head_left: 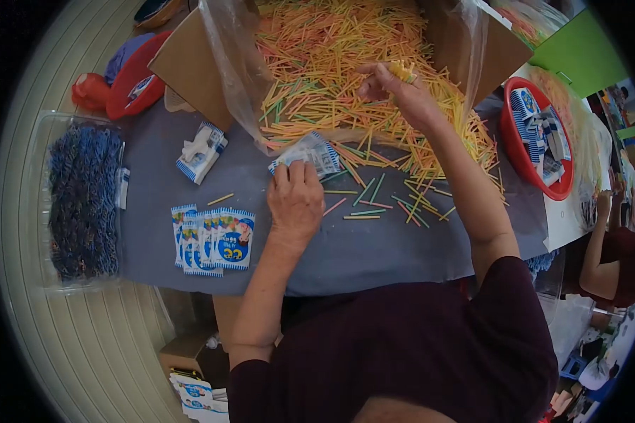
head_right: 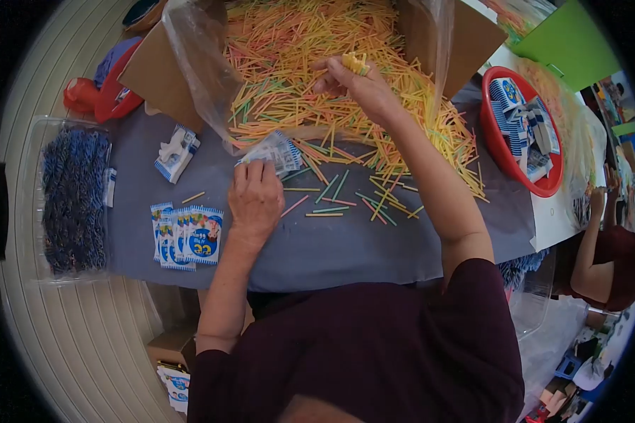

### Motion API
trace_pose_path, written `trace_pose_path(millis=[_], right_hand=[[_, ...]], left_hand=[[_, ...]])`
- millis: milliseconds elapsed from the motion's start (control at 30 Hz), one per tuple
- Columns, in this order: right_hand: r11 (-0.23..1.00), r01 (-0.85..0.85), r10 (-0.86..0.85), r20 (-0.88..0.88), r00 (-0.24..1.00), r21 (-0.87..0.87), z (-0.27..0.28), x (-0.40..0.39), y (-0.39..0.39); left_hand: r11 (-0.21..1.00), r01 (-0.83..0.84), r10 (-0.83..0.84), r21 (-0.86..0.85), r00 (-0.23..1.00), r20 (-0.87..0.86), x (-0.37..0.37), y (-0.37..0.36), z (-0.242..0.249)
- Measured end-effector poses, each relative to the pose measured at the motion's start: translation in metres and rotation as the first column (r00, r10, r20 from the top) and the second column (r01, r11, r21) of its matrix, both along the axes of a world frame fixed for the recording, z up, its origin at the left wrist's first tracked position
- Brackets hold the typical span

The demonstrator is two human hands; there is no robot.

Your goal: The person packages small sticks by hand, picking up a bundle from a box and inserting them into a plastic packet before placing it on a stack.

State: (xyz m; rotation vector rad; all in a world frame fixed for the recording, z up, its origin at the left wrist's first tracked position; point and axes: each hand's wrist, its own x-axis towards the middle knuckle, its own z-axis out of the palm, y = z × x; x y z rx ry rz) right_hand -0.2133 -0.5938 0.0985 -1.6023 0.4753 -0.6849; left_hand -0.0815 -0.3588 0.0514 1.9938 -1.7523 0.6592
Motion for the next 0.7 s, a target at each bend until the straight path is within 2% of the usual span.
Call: trace_pose_path(millis=[100,167,200,233,267,400,467,500,533,567,600,667,700], right_hand=[[0.997,-0.063,0.062,-0.024,0.998,-0.038,-0.002,0.003,-0.007],[0.907,0.026,-0.104,-0.164,0.981,-0.42,-0.004,0.007,-0.014],[0.91,0.02,-0.097,-0.164,0.982,-0.415,-0.002,0.007,-0.013],[0.514,-0.028,-0.393,-0.265,0.88,-0.857,0.003,0.005,-0.012],[-0.035,-0.237,-0.666,-0.154,0.73,-0.971,0.005,0.004,-0.012],[0.052,-0.346,-0.68,-0.287,0.674,-0.937,-0.005,0.001,-0.024],[0.205,-0.17,-0.533,-0.256,0.806,-0.964,-0.01,-0.003,-0.025],[0.208,-0.17,-0.528,-0.257,0.809,-0.963,-0.007,0.0,-0.023],[0.646,-0.037,-0.396,-0.376,0.838,-0.762,-0.001,0.0,-0.022],[0.929,0.069,-0.228,-0.415,0.881,-0.364,0.004,0.0,-0.019],[0.929,0.073,-0.231,-0.414,0.88,-0.363,0.006,-0.002,-0.017],[0.971,0.13,-0.151,-0.097,0.984,-0.2,0.01,-0.007,-0.01],[0.97,0.135,-0.156,-0.095,0.983,-0.203,0.009,-0.007,-0.006]], left_hand=[[0.998,0.033,-0.037,-0.044,0.997,-0.074,0.006,-0.001,-0.004],[0.994,0.03,-0.042,-0.106,0.992,-0.116,0.007,0.001,0.005],[0.995,0.024,-0.035,-0.1,0.993,-0.116,0.009,0.001,0.006],[0.996,0.035,-0.042,-0.081,0.995,-0.094,0.009,0.002,0.006],[0.997,0.048,-0.053,-0.066,0.996,-0.073,0.008,0.001,0.005],[0.998,0.056,-0.055,0.002,0.994,-0.097,0.005,0.005,0.002],[0.999,0.035,-0.028,0.028,0.98,-0.199,0.004,0.007,0.008],[0.999,0.03,-0.023,0.031,0.98,-0.197,0.005,0.007,0.013],[0.999,0.023,-0.012,0.041,0.966,-0.257,0.005,0.006,0.018],[0.999,0.02,-0.004,0.049,0.949,-0.316,0.005,0.005,0.02],[0.998,0.024,-0.007,0.051,0.949,-0.316,0.009,0.005,0.02],[0.991,0.059,-0.121,-0.119,0.776,-0.62,0.021,0.004,0.018],[0.99,0.064,-0.127,-0.123,0.776,-0.617,0.024,0.001,0.019]])
